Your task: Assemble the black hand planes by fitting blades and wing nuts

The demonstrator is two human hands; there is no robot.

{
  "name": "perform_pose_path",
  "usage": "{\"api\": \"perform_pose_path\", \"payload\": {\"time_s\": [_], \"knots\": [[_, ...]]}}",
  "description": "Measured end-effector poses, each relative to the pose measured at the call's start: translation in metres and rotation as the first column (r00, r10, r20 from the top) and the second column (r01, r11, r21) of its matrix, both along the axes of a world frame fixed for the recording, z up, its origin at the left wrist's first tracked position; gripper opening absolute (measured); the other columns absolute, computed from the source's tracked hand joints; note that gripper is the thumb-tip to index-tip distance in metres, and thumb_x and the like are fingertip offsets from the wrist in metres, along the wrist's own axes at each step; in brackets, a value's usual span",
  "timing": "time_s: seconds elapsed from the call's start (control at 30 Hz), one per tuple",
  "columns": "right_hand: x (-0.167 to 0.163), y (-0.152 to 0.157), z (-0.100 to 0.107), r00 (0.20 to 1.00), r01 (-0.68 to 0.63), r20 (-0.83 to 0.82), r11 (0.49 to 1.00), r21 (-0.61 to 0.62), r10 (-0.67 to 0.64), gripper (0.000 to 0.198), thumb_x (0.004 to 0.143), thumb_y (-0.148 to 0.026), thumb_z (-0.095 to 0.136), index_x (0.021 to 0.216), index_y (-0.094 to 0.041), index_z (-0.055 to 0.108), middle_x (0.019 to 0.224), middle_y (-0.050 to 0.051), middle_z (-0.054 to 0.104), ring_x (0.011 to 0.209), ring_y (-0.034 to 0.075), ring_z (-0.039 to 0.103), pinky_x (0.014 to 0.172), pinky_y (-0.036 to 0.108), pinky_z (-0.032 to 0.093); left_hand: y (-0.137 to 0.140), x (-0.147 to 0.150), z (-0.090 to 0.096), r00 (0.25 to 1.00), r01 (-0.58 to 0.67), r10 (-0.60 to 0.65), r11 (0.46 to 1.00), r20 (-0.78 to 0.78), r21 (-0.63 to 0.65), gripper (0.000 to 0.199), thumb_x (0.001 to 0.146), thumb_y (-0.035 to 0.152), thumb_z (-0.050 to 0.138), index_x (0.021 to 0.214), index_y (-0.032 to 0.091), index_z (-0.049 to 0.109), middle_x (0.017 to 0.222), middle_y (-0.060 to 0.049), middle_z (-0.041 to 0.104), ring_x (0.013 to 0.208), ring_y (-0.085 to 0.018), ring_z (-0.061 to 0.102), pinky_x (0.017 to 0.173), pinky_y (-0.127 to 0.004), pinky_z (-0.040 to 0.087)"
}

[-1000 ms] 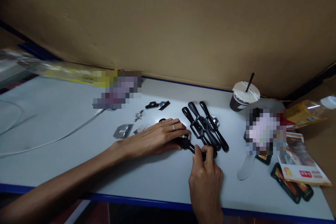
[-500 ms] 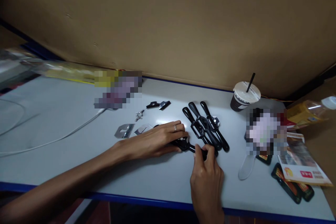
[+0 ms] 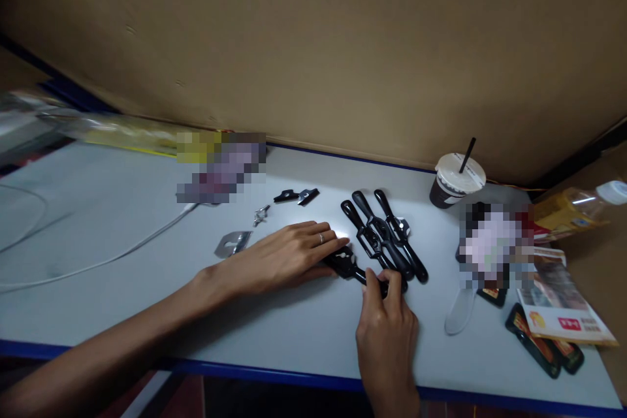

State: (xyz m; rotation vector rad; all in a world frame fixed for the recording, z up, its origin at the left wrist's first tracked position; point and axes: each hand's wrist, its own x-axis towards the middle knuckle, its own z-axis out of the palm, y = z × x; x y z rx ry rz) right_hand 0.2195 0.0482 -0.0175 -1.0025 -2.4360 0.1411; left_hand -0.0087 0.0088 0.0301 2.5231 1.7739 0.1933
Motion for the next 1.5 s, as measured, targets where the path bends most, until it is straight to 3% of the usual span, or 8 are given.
{"api": "perform_pose_path", "payload": {"time_s": [0.23,0.37,0.6,0.77,0.97,1.5], "knots": [[0.000,0.001,0.000,1.000,-0.007,-0.017,1.000,-0.006,0.007,0.038,0.107,-0.026,0.037,0.117,-0.017,0.072,0.100,0.009,0.067,0.058,0.012,0.060,0.047,0.024,0.045,-0.002,-0.001,0.000,0.997,-0.034,0.037,0.999,-0.067,0.038,0.023,0.099,0.036,0.060,0.096,0.014,0.063,0.088,-0.008,0.067,0.081,-0.021,0.059,0.070,-0.034,0.045],[0.002,0.002,-0.001,0.999,-0.037,0.017,0.999,-0.019,0.037,0.038,0.105,-0.020,0.037,0.122,-0.021,0.071,0.099,0.008,0.065,0.055,0.011,0.057,0.045,0.023,0.042,-0.003,-0.004,0.000,0.994,0.014,-0.009,0.999,-0.107,0.042,0.021,0.100,0.033,0.058,0.089,0.015,0.063,0.087,-0.007,0.068,0.082,-0.021,0.058,0.070,-0.034,0.044],[0.002,0.002,0.000,0.998,-0.049,0.043,0.999,-0.013,0.049,0.041,0.103,-0.015,0.037,0.124,-0.024,0.072,0.100,0.008,0.064,0.054,0.008,0.056,0.045,0.020,0.040,-0.003,-0.004,-0.001,1.000,0.020,-0.020,0.999,-0.017,0.029,0.020,0.101,0.030,0.057,0.088,0.015,0.064,0.085,-0.007,0.068,0.083,-0.020,0.059,0.070,-0.033,0.045],[0.001,0.001,0.001,0.998,-0.040,0.039,0.999,-0.021,0.041,0.040,0.105,-0.019,0.037,0.127,-0.022,0.070,0.100,0.008,0.064,0.053,0.009,0.056,0.045,0.021,0.041,-0.005,-0.011,0.004,0.998,-0.003,0.006,0.999,0.066,-0.051,0.014,0.099,0.022,0.055,0.102,0.017,0.068,0.095,-0.007,0.070,0.092,-0.021,0.062,0.077,-0.033,0.050],[0.001,0.000,0.000,1.000,-0.026,-0.018,0.999,-0.036,0.025,0.039,0.107,-0.028,0.036,0.116,-0.018,0.073,0.099,0.008,0.067,0.057,0.010,0.061,0.048,0.023,0.046,-0.005,-0.024,0.014,0.982,-0.034,0.060,0.989,0.177,-0.147,0.026,0.095,0.012,0.052,0.112,0.019,0.071,0.104,-0.007,0.071,0.098,-0.020,0.065,0.081,-0.033,0.053],[0.002,0.000,0.000,0.999,-0.020,-0.031,0.999,-0.049,0.018,0.037,0.107,-0.028,0.038,0.116,-0.018,0.073,0.100,0.008,0.067,0.061,0.011,0.062,0.051,0.025,0.046,-0.002,-0.021,0.016,0.992,-0.025,0.039,0.992,0.121,-0.121,0.024,0.093,0.020,0.062,0.115,0.020,0.070,0.104,-0.008,0.070,0.098,-0.022,0.063,0.079,-0.035,0.052]]}}
